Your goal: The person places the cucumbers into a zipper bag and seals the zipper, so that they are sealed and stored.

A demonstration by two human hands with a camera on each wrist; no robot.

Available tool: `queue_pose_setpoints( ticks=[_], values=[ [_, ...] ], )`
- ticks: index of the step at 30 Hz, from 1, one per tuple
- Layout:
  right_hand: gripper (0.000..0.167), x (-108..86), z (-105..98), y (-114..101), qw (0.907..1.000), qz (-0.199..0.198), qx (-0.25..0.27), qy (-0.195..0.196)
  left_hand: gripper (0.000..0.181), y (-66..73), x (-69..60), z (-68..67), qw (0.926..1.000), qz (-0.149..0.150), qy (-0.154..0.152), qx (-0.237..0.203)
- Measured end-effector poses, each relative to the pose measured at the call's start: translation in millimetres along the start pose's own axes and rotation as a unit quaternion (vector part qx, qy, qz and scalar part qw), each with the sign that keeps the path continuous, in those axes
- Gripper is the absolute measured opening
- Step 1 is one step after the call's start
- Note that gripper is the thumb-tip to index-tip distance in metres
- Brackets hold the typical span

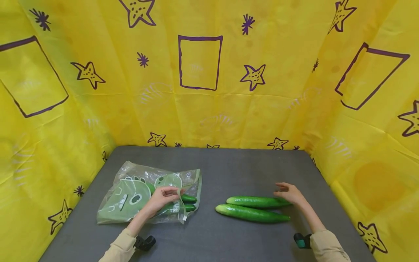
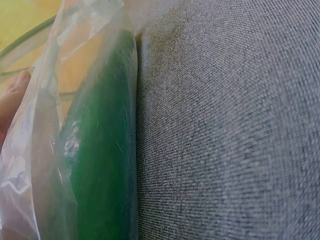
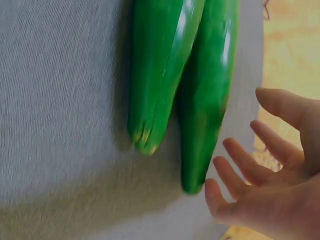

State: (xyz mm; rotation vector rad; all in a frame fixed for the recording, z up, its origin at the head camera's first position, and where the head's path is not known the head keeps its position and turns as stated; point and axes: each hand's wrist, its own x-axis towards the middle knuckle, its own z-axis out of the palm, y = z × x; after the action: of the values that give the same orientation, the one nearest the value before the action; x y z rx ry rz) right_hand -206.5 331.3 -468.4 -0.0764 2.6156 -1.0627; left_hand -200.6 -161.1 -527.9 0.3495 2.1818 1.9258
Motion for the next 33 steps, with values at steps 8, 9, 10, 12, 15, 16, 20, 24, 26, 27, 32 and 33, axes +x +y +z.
queue_pose_setpoints(
  ticks=[8, 9, 10, 12, 15, 16, 20, 24, 26, 27, 32, 33],
  values=[
    [0.058, -8.9, -17, 21, 0.9998, 0.017, -0.002, 0.006, 0.037, 2.6, -0.7, 0.3, 1.0, -0.007, -0.003, -0.003],
    [0.058, -9.4, -18, 24, 0.9998, 0.019, 0.005, 0.001, 0.037, 3.4, -1.0, 0.4, 1.0, -0.007, -0.003, -0.001],
    [0.059, -10.0, -19, 27, 0.9997, 0.02, 0.013, -0.005, 0.036, 3.8, -1.3, 0.4, 1.0, -0.007, -0.003, 0.001],
    [0.059, -10.7, -20, 33, 0.9991, 0.023, 0.03, -0.018, 0.036, 4.5, -1.3, 0.5, 1.0, -0.008, -0.003, 0.004],
    [0.06, -11.0, -22, 40, 0.9978, 0.026, 0.049, -0.035, 0.036, 3.7, -1.3, 0.4, 1.0, -0.005, -0.004, 0.007],
    [0.061, -11.0, -22, 41, 0.9973, 0.03, 0.054, -0.039, 0.036, 3.4, -1.2, 0.4, 1.0, -0.005, -0.004, 0.006],
    [0.061, -11.2, -22, 44, 0.9955, 0.035, 0.069, -0.055, 0.037, 2.1, -1.1, 0.4, 1.0, -0.006, -0.003, 0.003],
    [0.059, -10.9, -23, 45, 0.9939, 0.031, 0.076, -0.073, 0.037, 1.6, -1.0, 0.7, 0.9999, -0.012, 0.001, 0.0],
    [0.058, -10.8, -23, 47, 0.9935, 0.022, 0.075, -0.083, 0.037, 1.4, -1.0, 1.1, 0.9999, -0.013, 0.001, 0.001],
    [0.058, -10.6, -24, 48, 0.9932, 0.015, 0.072, -0.09, 0.036, 1.1, -1.0, 1.3, 0.9999, -0.013, 0.001, 0.001],
    [0.055, -9.7, -24, 55, 0.9923, -0.022, 0.055, -0.109, 0.035, 0.4, -0.9, 1.1, 1.0, -0.004, -0.003, 0.005],
    [0.054, -9.5, -24, 55, 0.9926, -0.024, 0.05, -0.108, 0.035, 0.5, -0.9, 1.1, 1.0, -0.002, -0.004, 0.004]
  ],
)
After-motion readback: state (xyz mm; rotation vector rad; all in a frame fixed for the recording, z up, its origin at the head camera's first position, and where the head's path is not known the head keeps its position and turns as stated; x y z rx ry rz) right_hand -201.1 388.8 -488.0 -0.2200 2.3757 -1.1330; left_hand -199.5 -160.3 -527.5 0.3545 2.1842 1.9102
